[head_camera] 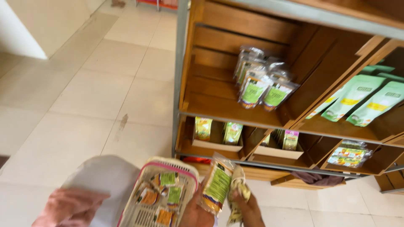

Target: Stocking spice pouches onto a wooden shelf after wiping them with a cloth.

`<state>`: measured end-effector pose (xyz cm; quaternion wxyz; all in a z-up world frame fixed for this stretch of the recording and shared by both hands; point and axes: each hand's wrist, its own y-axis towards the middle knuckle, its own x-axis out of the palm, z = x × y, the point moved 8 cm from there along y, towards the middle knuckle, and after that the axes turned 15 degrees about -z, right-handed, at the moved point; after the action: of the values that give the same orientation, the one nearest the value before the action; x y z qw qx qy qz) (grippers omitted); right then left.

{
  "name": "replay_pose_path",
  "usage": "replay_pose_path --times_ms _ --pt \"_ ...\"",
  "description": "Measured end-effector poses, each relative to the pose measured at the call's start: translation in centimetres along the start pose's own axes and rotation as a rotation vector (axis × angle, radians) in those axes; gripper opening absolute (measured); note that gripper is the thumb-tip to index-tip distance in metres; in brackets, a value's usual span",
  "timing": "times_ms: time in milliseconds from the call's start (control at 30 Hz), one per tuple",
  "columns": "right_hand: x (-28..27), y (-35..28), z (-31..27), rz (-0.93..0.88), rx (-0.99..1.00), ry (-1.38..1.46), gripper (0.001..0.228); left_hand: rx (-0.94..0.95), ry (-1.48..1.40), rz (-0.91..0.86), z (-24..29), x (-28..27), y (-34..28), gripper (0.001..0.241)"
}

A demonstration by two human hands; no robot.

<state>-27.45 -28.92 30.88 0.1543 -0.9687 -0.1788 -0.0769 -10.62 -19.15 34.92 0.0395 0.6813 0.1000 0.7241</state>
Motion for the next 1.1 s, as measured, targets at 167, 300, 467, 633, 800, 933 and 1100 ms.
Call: replay_pose_path --times_ms 167,300,467,633,800,933,1100 --pt "-1.7 3.2 -2.5 -0.005 0.189 0.096 0.039 -0.104 -0.018 0.045 -2.5 -2.1 4.7 0.058" --pt "-4.5 4.3 -9.7 0.121 0.010 0.364 0.035 -0.162 -0.062 -0.050 -4.3 -0.8 8.1 0.056" --pt "-5.2 6.7 -11.3 0.077 -0.036 0.379 0.038 -0.212 -0.116 -0.199 -4.3 3.5 12.5 0.053" --pt "-2.3 8.3 -13.0 0.034 0.082 -0.055 0.047 -0.149 0.274 -0.156 -1.7 4.1 17.9 0.056" --pt "-1.7 11.7 -18.1 -0.069 -0.055 -0.254 0.035 -0.300 1.025 -0.128 0.6 4.9 22.5 0.061" --pt "-1.7 13.9 -23.0 -0.036 -0.242 -0.402 0.029 -0.163 1.644 -0.304 1.8 10.6 25.7 0.063" --pt "-2.9 15.8 -25.7 0.069 -0.468 -0.431 0.027 -0.168 1.847 -0.170 1.3 9.3 30.4 0.054"
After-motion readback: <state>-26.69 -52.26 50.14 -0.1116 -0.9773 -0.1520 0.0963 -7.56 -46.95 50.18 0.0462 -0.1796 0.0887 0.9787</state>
